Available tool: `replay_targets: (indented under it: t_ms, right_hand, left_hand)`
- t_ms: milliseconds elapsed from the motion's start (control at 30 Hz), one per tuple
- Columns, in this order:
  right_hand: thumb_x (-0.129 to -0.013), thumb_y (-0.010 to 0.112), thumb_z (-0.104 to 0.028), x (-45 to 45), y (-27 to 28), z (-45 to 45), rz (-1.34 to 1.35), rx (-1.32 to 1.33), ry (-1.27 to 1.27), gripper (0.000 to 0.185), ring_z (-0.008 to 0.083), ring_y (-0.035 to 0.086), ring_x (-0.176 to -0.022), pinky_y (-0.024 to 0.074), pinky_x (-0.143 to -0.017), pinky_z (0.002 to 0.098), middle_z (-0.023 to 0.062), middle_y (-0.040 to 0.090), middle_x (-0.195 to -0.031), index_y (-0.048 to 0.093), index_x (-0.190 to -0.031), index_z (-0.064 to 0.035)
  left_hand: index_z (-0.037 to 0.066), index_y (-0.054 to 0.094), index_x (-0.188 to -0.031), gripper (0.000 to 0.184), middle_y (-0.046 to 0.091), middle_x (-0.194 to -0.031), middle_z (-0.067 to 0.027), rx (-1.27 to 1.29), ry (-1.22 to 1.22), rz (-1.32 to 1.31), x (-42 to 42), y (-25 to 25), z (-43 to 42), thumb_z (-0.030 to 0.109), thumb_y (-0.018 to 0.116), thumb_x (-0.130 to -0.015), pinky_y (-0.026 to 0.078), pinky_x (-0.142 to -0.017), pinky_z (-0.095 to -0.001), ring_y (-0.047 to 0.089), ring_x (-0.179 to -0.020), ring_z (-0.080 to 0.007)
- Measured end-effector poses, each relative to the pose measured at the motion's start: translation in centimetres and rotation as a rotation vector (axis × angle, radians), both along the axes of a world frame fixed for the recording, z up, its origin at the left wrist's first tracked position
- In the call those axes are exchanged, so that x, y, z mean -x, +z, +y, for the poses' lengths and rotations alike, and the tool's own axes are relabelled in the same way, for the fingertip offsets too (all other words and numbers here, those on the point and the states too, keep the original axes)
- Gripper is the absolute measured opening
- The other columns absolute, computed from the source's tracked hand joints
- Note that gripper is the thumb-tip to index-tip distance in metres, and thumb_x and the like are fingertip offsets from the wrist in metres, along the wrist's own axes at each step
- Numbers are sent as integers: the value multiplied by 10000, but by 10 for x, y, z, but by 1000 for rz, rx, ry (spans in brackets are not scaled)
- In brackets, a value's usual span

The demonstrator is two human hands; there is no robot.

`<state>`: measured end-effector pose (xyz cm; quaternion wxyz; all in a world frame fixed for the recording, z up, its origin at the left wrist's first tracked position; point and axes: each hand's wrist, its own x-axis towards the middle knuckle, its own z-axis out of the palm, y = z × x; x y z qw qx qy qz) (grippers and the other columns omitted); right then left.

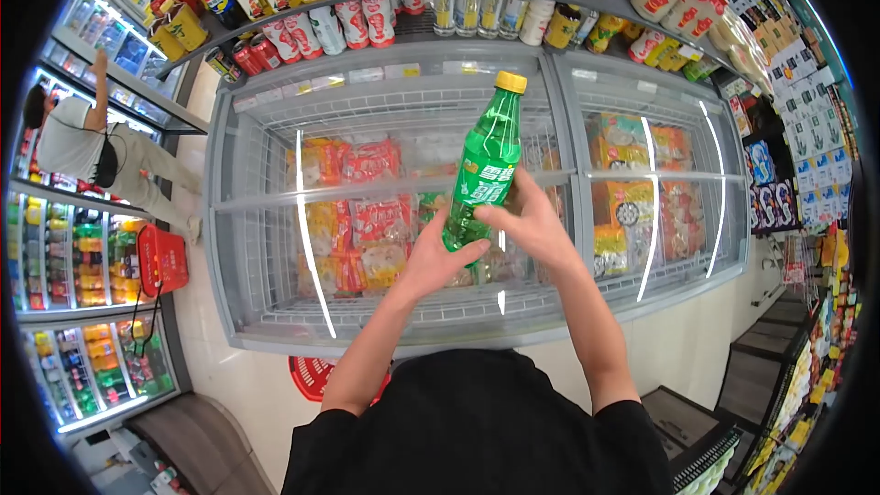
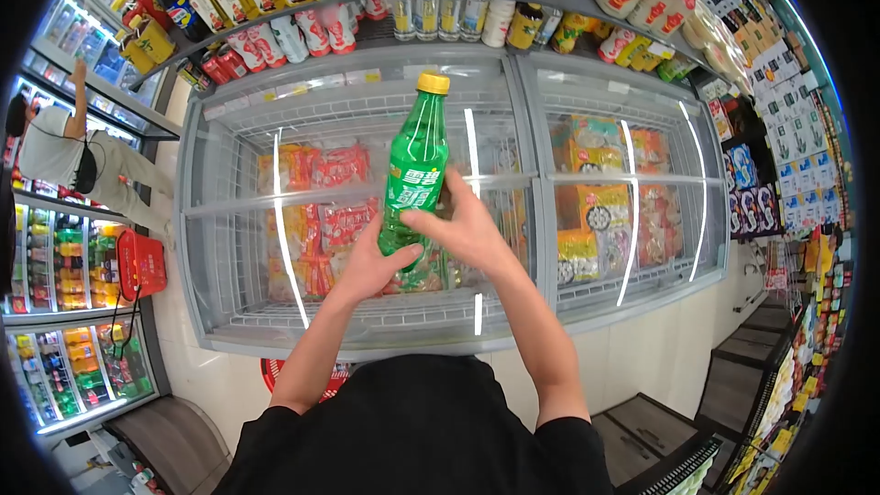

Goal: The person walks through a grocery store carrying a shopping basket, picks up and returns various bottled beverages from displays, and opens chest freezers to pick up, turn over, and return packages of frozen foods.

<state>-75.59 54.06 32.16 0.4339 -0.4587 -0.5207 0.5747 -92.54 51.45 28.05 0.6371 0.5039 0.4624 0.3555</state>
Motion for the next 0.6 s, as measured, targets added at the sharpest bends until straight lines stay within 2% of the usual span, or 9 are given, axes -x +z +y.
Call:
replay_targets:
  t_ms: [133, 200, 233, 300, 400, 467, 533, 600]
  right_hand:
    - [-741, 733, -160, 5, -3, 14, -72, 51, -38, 603, 196, 554, -1032, 455, -875, 329, 139, 566, -1101, 419, -1211, 49]
    - [-735, 731, -145, 9, 0, 29, -73, 96, -68, 585, 202, 562, -1027, 467, -863, 338, 141, 568, -1093, 425, -1196, 44]
    - [-735, 727, -135, 10, -1, 39, -88, 28, -125, 577, 205, 560, -1032, 467, -868, 342, 142, 567, -1095, 427, -1197, 35]
    - [-737, 719, -121, 13, 1, 66, -42, -133, -213, 556, 206, 558, -1025, 465, -891, 356, 136, 561, -1105, 434, -1195, 11]
    - [-732, 724, -122, 5, 25, 125, -108, -336, -274, 559, 202, 557, -1008, 458, -897, 360, 128, 555, -1115, 431, -1190, 7]
    - [-719, 736, -139, 3, 48, 175, -41, -485, -330, 574, 216, 563, -987, 456, -868, 348, 136, 564, -1098, 426, -1178, 13]
    - [-705, 750, -166, -4, 68, 229, -370, -665, -434, 596, 243, 561, -1003, 454, -839, 344, 168, 567, -1088, 417, -1160, 29]
    - [-700, 754, -196, -9, 73, 279, -365, -643, -430, 617, 264, 545, -1033, 442, -851, 352, 203, 555, -1095, 410, -1151, 47]
  left_hand:
    - [15, 467, -1217, 577, 592, -1067, -112, -74, 12, -9, -6, 6, 35, 207, 729, -740, 434, -869, -326, 556, -997, -180]
    - [17, 456, -1236, 602, 570, -1103, -133, -94, -25, 73, -8, 11, 54, 207, 729, -735, 428, -888, -346, 547, -1036, -212]
    - [17, 456, -1236, 602, 570, -1103, -133, -117, -14, 62, -9, 7, 69, 207, 729, -735, 428, -888, -346, 547, -1036, -212]
    - [42, 397, -1309, 628, 488, -1233, -126, -425, -13, 179, -10, 2, 100, 130, 696, -764, 454, -883, -343, 498, -1114, -201]
    - [53, 355, -1354, 684, 432, -1306, -157, -522, 53, 201, -7, 14, 147, 154, 694, -768, 428, -931, -368, 432, -1206, -243]
    - [55, 339, -1365, 692, 420, -1322, -167, -535, 69, 234, 1, 16, 180, 171, 685, -777, 402, -959, -379, 410, -1228, -268]
    - [57, 323, -1377, 700, 408, -1339, -178, -533, 85, 268, 5, 22, 211, 187, 676, -786, 377, -986, -390, 388, -1250, -293]
    - [6, 295, -1375, 709, 371, -1365, -209, -722, 187, 354, 6, 44, 248, 216, 654, -801, 318, -1033, -391, 364, -1269, -324]
